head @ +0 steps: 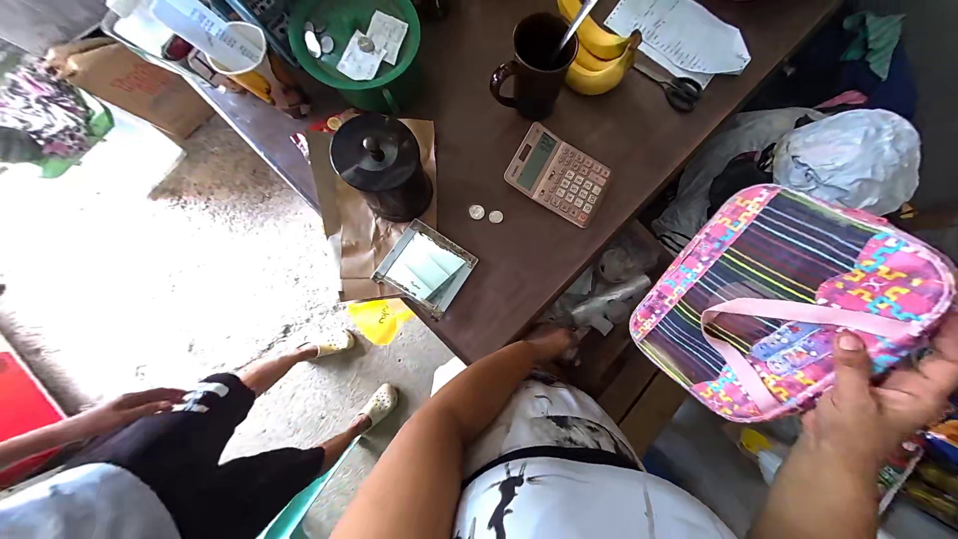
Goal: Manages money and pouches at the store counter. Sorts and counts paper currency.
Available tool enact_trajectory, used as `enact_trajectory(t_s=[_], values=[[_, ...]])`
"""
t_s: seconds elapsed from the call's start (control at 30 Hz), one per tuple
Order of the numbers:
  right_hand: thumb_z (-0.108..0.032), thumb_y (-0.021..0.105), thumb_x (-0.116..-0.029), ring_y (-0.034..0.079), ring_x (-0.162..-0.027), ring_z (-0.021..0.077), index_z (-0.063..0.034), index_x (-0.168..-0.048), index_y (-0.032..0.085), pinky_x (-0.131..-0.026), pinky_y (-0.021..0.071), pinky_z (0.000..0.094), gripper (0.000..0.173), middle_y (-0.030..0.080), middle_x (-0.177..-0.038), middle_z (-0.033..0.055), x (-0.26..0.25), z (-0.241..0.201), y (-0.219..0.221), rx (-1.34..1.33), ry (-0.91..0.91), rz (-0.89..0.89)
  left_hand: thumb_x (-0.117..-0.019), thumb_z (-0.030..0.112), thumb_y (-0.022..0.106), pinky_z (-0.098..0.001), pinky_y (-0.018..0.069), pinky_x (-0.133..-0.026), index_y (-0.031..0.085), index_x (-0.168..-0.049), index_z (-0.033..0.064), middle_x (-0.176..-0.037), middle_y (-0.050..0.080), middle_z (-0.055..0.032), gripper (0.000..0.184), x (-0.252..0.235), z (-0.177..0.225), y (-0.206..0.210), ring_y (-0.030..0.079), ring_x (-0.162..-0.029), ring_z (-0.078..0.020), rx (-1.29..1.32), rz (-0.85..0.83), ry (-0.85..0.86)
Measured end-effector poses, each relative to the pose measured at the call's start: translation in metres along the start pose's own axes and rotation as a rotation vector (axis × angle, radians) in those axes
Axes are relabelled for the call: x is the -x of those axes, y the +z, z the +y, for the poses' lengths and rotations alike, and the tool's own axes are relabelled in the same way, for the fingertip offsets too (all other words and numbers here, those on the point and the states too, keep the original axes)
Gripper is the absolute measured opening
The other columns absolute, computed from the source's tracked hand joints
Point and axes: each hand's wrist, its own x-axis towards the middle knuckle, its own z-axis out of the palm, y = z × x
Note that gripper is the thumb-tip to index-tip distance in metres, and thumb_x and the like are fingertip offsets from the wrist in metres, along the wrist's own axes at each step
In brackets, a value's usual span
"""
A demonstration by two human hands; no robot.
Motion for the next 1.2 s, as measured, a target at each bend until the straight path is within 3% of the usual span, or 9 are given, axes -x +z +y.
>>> enact_trajectory(t_s=[0.2,0.3,0.4,0.5,0.57,0.67,0.83,1.07,1.2], values=[[-0.007,0.061,-0.0963,0.058,-0.126,0.0062,0.0155,-0.148,0.026,-0.106,0.0503,0.0211,0.066,0.051,-0.145,0.0122,-0.004,-0.037,0.05,-0.14,0.03,-0.267,-0.1035,-0.002,0.047,-0.0632,0.048,-0.1,0.057,-0.132,-0.007,-0.137,0.057,-0.0286,0.031,0.04,0.037,-0.028,0.056,-0.127,-0.0471,0.028,-0.05,-0.189],[-0.007,0.061,-0.0946,0.062,-0.116,0.0033,0.0121,-0.149,0.027,-0.097,0.0544,0.0188,0.067,0.054,-0.139,0.0097,0.008,-0.054,0.08,-0.203,0.172,-0.37,-0.0995,0.003,0.058,-0.0656,0.0476,-0.095,0.065,-0.113,-0.0129,-0.113,0.066,-0.0327,0.022,0.101,0.034,-0.052,0.064,-0.11,-0.0498,0.208,0.047,-0.138],[-0.009,0.062,-0.0914,0.064,-0.109,0.0042,0.0088,-0.149,0.029,-0.091,0.0564,0.0203,0.069,0.058,-0.13,0.0102,0.024,-0.066,0.109,-0.23,0.278,-0.469,-0.1055,0.015,0.049,-0.0656,0.049,-0.093,0.069,-0.113,-0.0073,-0.102,0.071,-0.0276,0.03,0.171,0.033,-0.069,0.068,-0.102,-0.045,0.383,0.279,-0.309],[-0.01,0.064,-0.0898,0.065,-0.107,0.0087,0.0032,-0.149,0.034,-0.088,0.0584,0.0249,0.068,0.057,-0.129,0.0112,0.041,-0.079,0.14,-0.247,0.36,-0.556,-0.1033,0.016,0.042,-0.0612,0.0514,-0.084,0.07,-0.106,-0.004,-0.097,0.07,-0.0224,0.034,0.204,0.054,-0.06,0.069,-0.096,-0.0396,0.392,0.809,-0.398],[-0.011,0.065,-0.0898,0.066,-0.105,0.0113,-0.0007,-0.148,0.039,-0.085,0.0596,0.0274,0.065,0.054,-0.135,0.0128,0.051,-0.087,0.157,-0.226,0.378,-0.591,-0.1008,0.03,0.051,-0.0524,0.0543,-0.089,0.067,-0.119,-0.0024,-0.114,0.069,-0.0197,0.04,0.205,0.072,-0.052,0.067,-0.106,-0.033,0.406,1.005,-0.254],[-0.017,0.067,-0.0908,0.064,-0.113,0.0181,-0.0054,-0.149,0.042,-0.089,0.0588,0.0331,0.064,0.049,-0.144,0.0166,0.066,-0.095,0.17,-0.189,0.359,-0.64,-0.083,0.059,0.074,-0.0518,0.053,-0.1,0.049,-0.148,0.0009,-0.147,0.052,-0.0217,0.091,0.193,0.092,-0.04,0.058,-0.128,-0.0347,0.389,0.993,-0.133],[-0.027,0.057,-0.1008,0.064,-0.101,0.0149,-0.0043,-0.145,0.052,-0.079,0.0579,0.0296,0.05,0.046,-0.147,0.0176,0.088,-0.094,0.179,-0.132,0.245,-0.777,-0.094,0.029,0.066,-0.0466,0.0586,-0.084,0.055,-0.141,-0.0034,-0.126,0.062,-0.0238,0.058,0.204,0.088,-0.039,0.069,-0.098,-0.031,0.4,0.993,-0.181],[-0.012,0.073,-0.0897,0.069,-0.098,0.0247,-0.0101,-0.144,0.057,-0.07,0.0599,0.0379,0.056,0.041,-0.155,0.0212,0.099,-0.08,0.175,0.134,-0.09,-0.695,-0.1003,0.017,0.056,-0.0337,0.0567,-0.07,0.068,-0.121,-0.003,-0.098,0.067,-0.0145,0.031,0.214,0.066,-0.025,0.065,-0.075,-0.0178,0.357,1.22,-0.092],[-0.013,0.065,-0.0945,0.064,-0.112,0.0213,-0.0018,-0.13,0.065,-0.088,0.0573,0.0325,0.038,0.051,-0.145,0.0222,0.101,-0.074,0.166,0.033,-0.182,-0.682,-0.1044,0.015,0.052,-0.0321,0.0571,-0.073,0.07,-0.117,-0.0032,-0.095,0.068,-0.0128,0.029,0.216,0.06,-0.028,0.066,-0.078,-0.0159,0.336,1.257,-0.09]])
